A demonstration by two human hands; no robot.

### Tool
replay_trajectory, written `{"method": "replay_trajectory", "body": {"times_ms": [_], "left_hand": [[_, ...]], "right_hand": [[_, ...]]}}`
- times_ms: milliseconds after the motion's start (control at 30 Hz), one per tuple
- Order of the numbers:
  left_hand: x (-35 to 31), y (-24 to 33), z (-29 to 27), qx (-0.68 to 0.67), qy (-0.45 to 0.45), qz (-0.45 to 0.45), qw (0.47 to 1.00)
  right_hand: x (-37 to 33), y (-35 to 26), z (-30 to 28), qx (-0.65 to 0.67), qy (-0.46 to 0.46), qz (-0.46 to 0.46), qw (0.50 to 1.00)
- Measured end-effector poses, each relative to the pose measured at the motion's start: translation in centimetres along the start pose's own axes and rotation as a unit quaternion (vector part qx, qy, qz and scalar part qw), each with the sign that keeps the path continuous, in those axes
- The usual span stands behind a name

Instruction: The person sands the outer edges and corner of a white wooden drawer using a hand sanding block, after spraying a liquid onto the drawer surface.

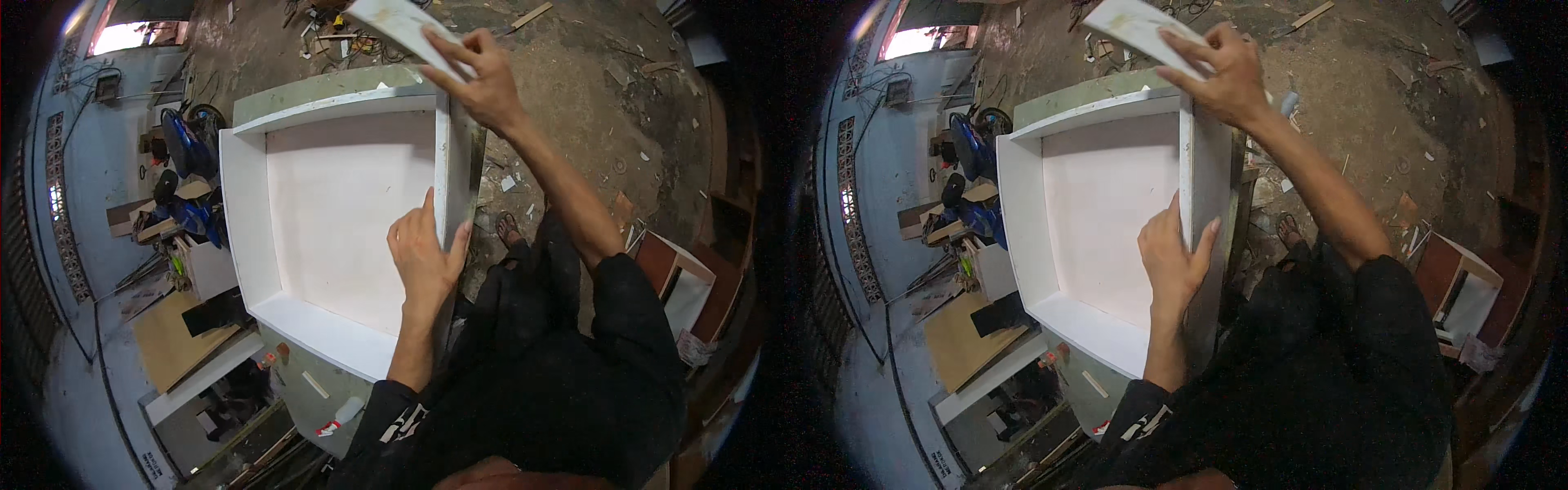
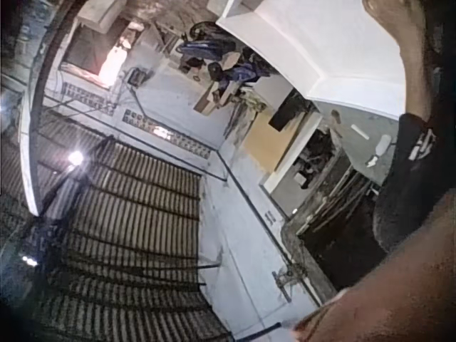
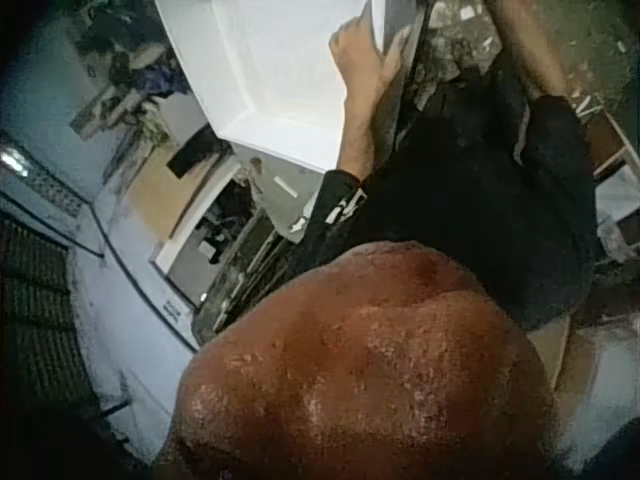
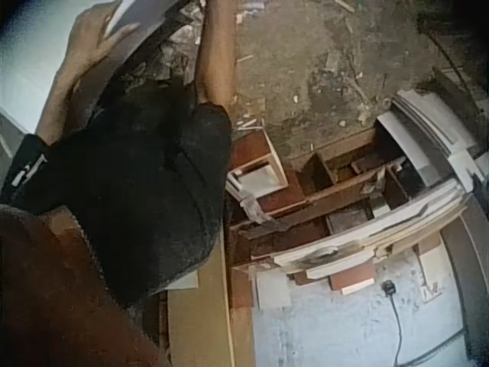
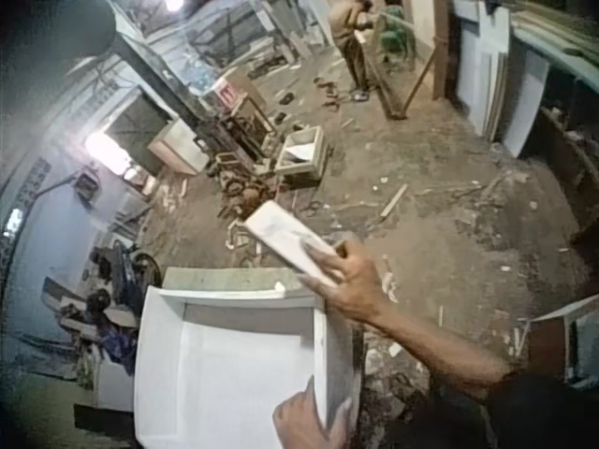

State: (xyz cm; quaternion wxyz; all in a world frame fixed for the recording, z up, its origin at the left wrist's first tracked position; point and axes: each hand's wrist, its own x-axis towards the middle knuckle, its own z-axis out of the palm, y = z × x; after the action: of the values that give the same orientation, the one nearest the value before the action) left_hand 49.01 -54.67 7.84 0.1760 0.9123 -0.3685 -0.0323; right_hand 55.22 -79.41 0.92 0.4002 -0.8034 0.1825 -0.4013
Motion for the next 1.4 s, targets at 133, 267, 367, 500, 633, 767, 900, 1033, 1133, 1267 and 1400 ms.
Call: {"method": "replay_trajectory", "body": {"times_ms": [133, 267, 367, 500, 633, 767, 900, 1033, 1133, 1267, 1400], "left_hand": [[0.1, -0.7, 1.7, -0.031, 0.045, 0.007, 0.998], [0.4, -0.4, 1.8, -0.029, 0.059, 0.025, 0.997], [0.5, -0.1, 1.5, -0.035, 0.051, 0.019, 0.998], [0.5, -0.5, 1.8, -0.032, 0.049, 0.007, 0.998], [0.3, -0.9, 2.0, -0.017, 0.069, 0.029, 0.997], [0.7, -0.5, 1.4, -0.01, 0.055, 0.018, 0.998], [0.5, -0.6, 1.5, -0.015, 0.066, 0.018, 0.998], [0.7, -0.4, 1.5, -0.022, 0.049, 0.008, 0.998], [0.6, -0.1, 1.3, -0.027, 0.049, 0.004, 0.998], [0.3, -0.8, 1.9, -0.041, 0.052, 0.005, 0.998], [0.4, -0.5, 1.6, -0.033, 0.055, 0.017, 0.998]], "right_hand": [[-0.3, -1.2, 1.1, -0.052, 0.008, -0.047, 0.998], [-2.6, -1.7, 0.7, -0.05, 0.026, -0.032, 0.998], [2.2, -0.5, 0.8, -0.014, 0.01, 0.041, 0.999], [-3.7, -2.4, 0.8, -0.005, 0.015, 0.007, 1.0], [1.5, -0.5, 1.2, -0.062, -0.004, 0.083, 0.995], [5.0, 6.1, 2.9, 0.002, 0.106, 0.114, 0.988], [2.3, 2.7, -1.0, 0.126, 0.035, 0.185, 0.974], [2.5, 0.5, 0.1, 0.064, -0.008, 0.064, 0.996], [1.7, 0.0, 1.3, -0.054, -0.008, -0.025, 0.998], [-2.3, -2.8, 0.2, -0.081, -0.025, -0.047, 0.995], [2.2, 0.8, 0.9, -0.137, -0.016, -0.045, 0.989]]}}
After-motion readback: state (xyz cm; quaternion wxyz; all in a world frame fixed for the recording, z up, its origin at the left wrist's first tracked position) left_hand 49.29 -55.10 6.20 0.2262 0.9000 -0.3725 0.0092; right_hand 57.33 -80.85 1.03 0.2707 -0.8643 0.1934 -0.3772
